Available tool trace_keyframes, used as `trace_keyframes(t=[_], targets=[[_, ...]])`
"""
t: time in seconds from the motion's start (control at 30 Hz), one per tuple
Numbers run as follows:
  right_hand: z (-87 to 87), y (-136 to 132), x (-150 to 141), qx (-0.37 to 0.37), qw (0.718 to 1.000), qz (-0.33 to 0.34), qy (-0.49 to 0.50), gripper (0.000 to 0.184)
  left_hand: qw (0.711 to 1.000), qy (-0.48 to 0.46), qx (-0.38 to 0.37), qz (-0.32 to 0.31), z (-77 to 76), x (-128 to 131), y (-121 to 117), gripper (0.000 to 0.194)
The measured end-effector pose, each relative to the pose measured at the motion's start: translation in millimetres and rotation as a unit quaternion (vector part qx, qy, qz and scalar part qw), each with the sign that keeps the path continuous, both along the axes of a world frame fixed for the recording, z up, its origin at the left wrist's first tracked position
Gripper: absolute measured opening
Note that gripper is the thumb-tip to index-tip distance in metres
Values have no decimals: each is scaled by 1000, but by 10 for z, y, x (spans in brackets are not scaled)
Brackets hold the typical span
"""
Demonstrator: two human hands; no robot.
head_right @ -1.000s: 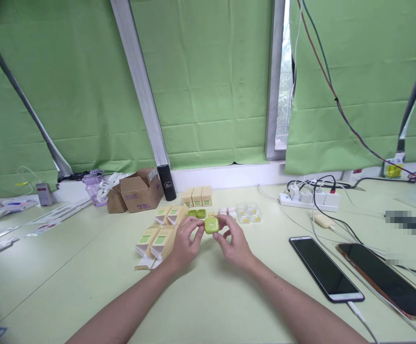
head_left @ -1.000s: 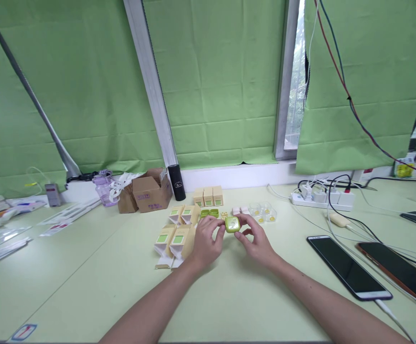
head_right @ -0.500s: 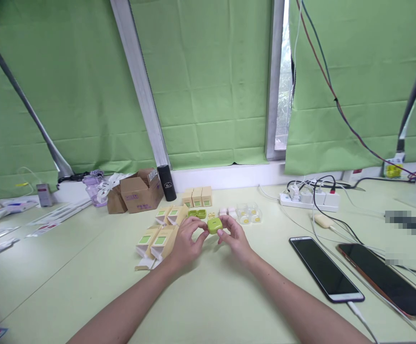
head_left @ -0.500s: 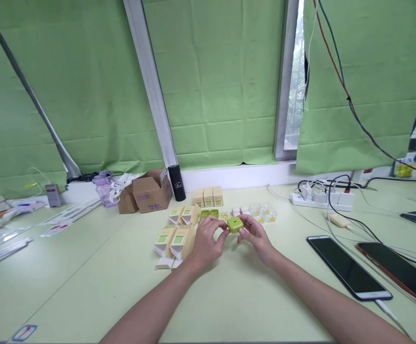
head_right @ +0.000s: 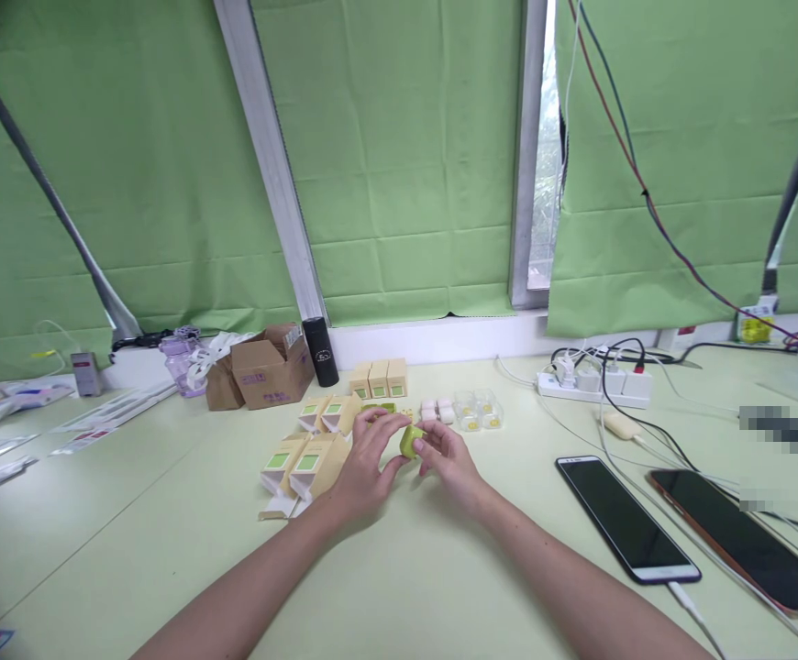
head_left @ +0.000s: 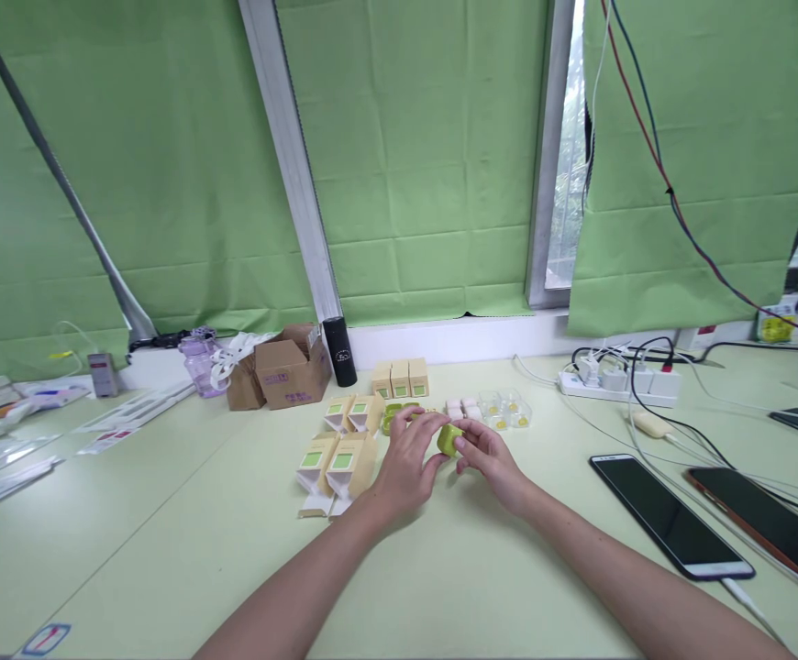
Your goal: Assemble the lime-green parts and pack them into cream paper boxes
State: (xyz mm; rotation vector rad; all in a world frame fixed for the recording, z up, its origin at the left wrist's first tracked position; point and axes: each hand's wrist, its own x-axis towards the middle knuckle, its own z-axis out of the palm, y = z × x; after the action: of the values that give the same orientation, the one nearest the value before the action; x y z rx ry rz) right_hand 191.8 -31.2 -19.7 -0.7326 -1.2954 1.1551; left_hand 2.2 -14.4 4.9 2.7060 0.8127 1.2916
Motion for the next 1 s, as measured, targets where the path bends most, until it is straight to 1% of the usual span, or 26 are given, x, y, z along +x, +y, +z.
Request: trace_keyframes(t=[0.17,0.27,0.33,0.37,0.4,0.47,0.57,0.63,0.7,0.77,0.8,0.9,1.0], targets=[[-79,56,-19,10,999,-26,-24,52,1000,7,-20,-10,20,6,-18,51],[-138,78,-5,34,995,-65,-62,48,997,-42,-72,-9,-2,17,17,47],[-168,75,20,68,981,-116,-140,41,988,-100,-120,6,-31,20,70,46],[-176,69,35,89,965,-146,-197,35,981,-133,-142,17,-47,17,106,44],[-179,62,50,111,943,-173,-260,29,973,-164,-159,23,-62,12,146,44],[-170,50,75,154,886,-209,-384,22,957,-217,-190,17,-91,-6,237,44],[-133,66,80,202,802,-217,-519,32,929,-281,-241,-8,-118,-38,361,45],[-99,108,62,216,757,-208,-580,42,908,-320,-269,-22,-120,-52,410,47],[-60,174,35,222,719,-192,-630,49,889,-348,-295,-42,-108,-60,423,52],[-19,259,5,225,690,-176,-665,52,873,-363,-318,-64,-88,-63,409,56],[1,305,-8,225,681,-171,-676,51,868,-366,-327,-74,-78,-63,396,57],[43,438,-46,220,665,-150,-697,48,862,-363,-343,-90,-56,-62,361,57],[44,544,-79,215,652,-133,-715,42,855,-370,-352,-91,-51,-61,344,57]])
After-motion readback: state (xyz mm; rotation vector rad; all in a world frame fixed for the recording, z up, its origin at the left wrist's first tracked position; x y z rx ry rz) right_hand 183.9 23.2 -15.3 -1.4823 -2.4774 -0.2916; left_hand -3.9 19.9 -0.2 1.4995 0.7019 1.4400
